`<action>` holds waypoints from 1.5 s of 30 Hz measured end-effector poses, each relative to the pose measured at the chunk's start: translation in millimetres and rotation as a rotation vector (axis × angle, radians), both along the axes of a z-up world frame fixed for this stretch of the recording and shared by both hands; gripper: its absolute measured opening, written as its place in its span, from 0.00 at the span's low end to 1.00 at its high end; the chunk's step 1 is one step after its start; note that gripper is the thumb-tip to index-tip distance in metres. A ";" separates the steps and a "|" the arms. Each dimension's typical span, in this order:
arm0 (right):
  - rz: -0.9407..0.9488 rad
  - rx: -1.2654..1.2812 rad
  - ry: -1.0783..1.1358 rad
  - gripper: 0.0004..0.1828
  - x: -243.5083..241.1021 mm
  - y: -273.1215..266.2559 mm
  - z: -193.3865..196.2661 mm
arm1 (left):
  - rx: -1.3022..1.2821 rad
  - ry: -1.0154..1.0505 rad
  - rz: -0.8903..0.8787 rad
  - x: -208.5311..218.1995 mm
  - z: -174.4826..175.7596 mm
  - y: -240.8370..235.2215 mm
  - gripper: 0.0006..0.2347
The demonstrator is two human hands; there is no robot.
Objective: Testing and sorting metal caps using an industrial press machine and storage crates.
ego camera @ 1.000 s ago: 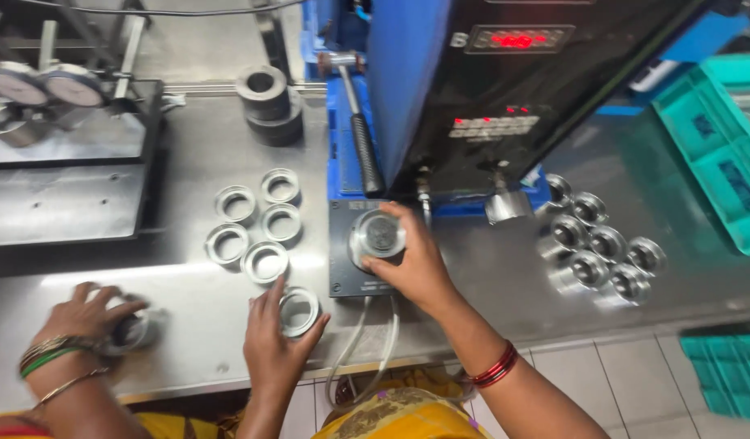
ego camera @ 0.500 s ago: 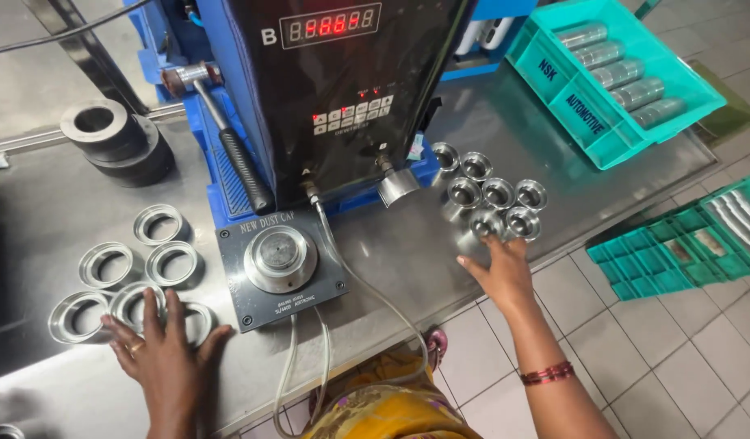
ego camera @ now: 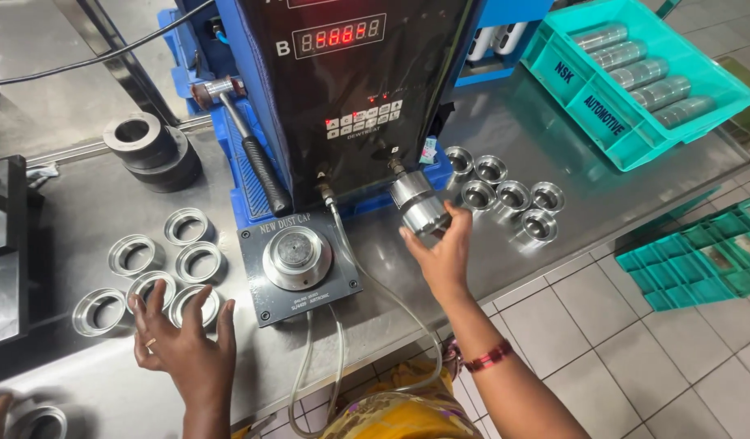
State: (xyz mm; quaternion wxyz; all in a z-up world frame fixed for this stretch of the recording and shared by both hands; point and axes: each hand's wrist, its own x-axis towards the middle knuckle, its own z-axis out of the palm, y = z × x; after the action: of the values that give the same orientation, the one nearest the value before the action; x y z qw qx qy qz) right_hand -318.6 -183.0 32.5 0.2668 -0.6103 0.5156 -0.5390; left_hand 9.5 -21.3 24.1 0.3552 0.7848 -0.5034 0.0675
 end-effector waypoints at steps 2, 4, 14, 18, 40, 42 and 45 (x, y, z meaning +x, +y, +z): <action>-0.096 -0.133 0.104 0.45 12.6 -4.5 1.8 | 0.004 -0.030 0.022 2.5 -0.4 4.3 0.14; -0.110 -0.220 0.090 0.44 18.9 -8.5 -0.4 | 0.011 -0.016 0.045 6.5 -3.5 8.8 0.12; -0.071 -0.118 0.004 0.42 10.9 -21.2 9.1 | -0.034 0.039 0.051 11.1 -11.7 10.3 0.11; -0.109 0.468 -0.303 0.41 -1.2 -27.4 20.5 | -0.081 0.105 0.005 0.4 3.5 -2.5 0.14; 0.350 0.618 -0.542 0.26 -41.5 -9.8 14.9 | -0.100 0.250 -0.521 -58.3 66.3 -78.9 0.34; 0.496 0.672 -0.627 0.26 -33.1 7.0 34.1 | -0.129 0.257 -0.517 -58.6 77.1 -78.1 0.34; 0.712 0.583 -0.607 0.33 13.9 19.8 64.0 | -0.182 0.319 -0.502 -59.3 101.0 -70.4 0.33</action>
State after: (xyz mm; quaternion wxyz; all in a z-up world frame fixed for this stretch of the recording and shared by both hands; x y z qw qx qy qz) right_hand -304.7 -163.2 96.5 0.7273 -0.4648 0.3052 -0.4023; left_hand -49.8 -91.7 125.1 0.5042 0.6016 -0.6111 -0.1015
